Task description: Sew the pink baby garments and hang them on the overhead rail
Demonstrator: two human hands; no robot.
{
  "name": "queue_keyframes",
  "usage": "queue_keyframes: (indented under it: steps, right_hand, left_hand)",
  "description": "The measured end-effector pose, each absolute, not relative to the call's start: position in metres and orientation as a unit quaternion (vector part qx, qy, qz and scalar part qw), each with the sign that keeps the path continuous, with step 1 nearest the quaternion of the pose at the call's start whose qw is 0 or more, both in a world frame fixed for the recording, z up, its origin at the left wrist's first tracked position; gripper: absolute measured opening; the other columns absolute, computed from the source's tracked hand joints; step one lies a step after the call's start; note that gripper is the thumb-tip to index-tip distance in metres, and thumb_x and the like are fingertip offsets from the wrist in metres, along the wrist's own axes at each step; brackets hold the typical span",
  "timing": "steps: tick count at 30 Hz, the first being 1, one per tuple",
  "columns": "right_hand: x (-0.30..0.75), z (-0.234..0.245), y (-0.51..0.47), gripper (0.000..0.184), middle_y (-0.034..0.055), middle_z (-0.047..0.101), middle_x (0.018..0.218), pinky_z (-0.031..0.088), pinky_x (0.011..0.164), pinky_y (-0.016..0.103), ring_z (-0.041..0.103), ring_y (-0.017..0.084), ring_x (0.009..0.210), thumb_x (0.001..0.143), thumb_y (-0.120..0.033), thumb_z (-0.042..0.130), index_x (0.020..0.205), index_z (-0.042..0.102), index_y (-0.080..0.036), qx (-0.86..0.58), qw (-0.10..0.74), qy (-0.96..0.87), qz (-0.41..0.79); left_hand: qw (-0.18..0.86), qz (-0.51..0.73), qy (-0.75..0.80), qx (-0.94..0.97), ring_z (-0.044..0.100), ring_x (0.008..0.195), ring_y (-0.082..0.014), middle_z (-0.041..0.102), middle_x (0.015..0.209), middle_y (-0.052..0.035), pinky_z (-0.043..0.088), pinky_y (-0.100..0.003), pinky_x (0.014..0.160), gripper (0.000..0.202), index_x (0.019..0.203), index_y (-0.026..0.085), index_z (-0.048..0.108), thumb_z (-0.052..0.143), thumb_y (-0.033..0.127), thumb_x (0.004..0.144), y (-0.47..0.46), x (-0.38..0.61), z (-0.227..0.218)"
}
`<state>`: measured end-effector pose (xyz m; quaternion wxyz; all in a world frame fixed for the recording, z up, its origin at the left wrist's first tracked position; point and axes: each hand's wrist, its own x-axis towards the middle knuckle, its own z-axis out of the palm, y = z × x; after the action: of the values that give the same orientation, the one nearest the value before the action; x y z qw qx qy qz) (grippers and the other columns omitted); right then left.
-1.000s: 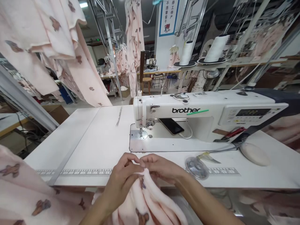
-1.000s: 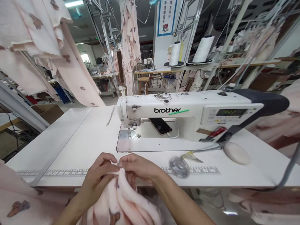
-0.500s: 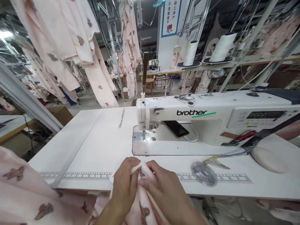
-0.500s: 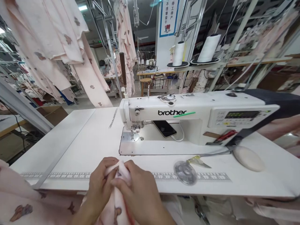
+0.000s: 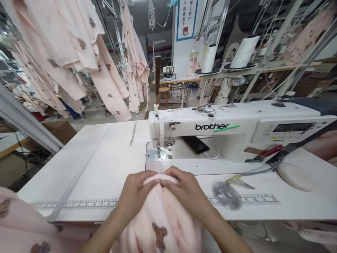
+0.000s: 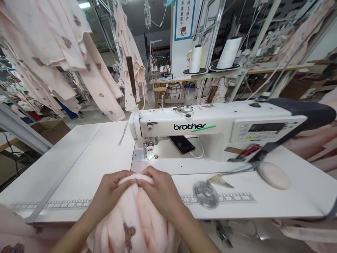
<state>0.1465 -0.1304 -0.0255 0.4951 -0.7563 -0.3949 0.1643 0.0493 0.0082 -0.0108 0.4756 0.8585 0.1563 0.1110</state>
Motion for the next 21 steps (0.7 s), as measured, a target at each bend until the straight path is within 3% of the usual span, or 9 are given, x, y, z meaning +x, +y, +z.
queue_keyframes:
  steps: [4,9,15,21]
  right_hand:
    - [0.174,-0.035,-0.112,0.018,-0.0046,0.059,0.068,0.035,0.061,0.022,0.054,0.014,0.067,0.081,-0.027,0.049,0.066,0.058,-0.021,-0.782,0.471,-0.382,0.144]
    - [0.208,-0.053,-0.081,0.017,0.0002,0.059,0.064,0.032,0.058,0.025,0.053,0.017,0.067,0.075,-0.022,0.049,0.06,0.058,-0.02,-0.856,0.38,-0.326,0.131]
    - [0.229,-0.065,-0.058,0.008,0.0019,0.059,0.063,0.032,0.056,0.026,0.055,0.02,0.066,0.067,-0.021,0.051,0.063,0.058,-0.021,-0.895,0.322,-0.271,0.148]
    - [0.238,-0.06,-0.057,0.008,0.0036,0.063,0.071,0.036,0.056,0.027,0.056,0.02,0.067,0.068,-0.022,0.052,0.065,0.059,-0.02,-0.908,0.305,-0.24,0.158]
  left_hand:
    - [0.494,0.05,0.136,0.857,0.057,0.07,-0.0152,0.065,0.073,-0.001,0.04,-0.021,0.059,0.029,0.076,0.015,0.067,0.051,0.039,0.079,0.033,0.083,-0.02]
    - [0.406,0.033,0.118,0.906,0.056,0.08,-0.0173,0.063,0.085,-0.0042,0.04,-0.025,0.069,0.028,0.084,0.016,0.064,0.043,0.034,0.08,0.059,0.122,-0.046]
    - [0.349,0.044,0.184,0.918,0.05,0.06,-0.0135,0.058,0.064,0.0012,0.031,-0.022,0.055,0.019,0.068,0.017,0.058,0.048,0.032,0.073,0.068,0.144,-0.059]
    - [0.362,0.029,0.181,0.914,0.056,0.072,-0.0171,0.065,0.077,-0.0015,0.037,-0.024,0.062,0.017,0.073,0.018,0.06,0.045,0.025,0.072,0.074,0.157,-0.057]
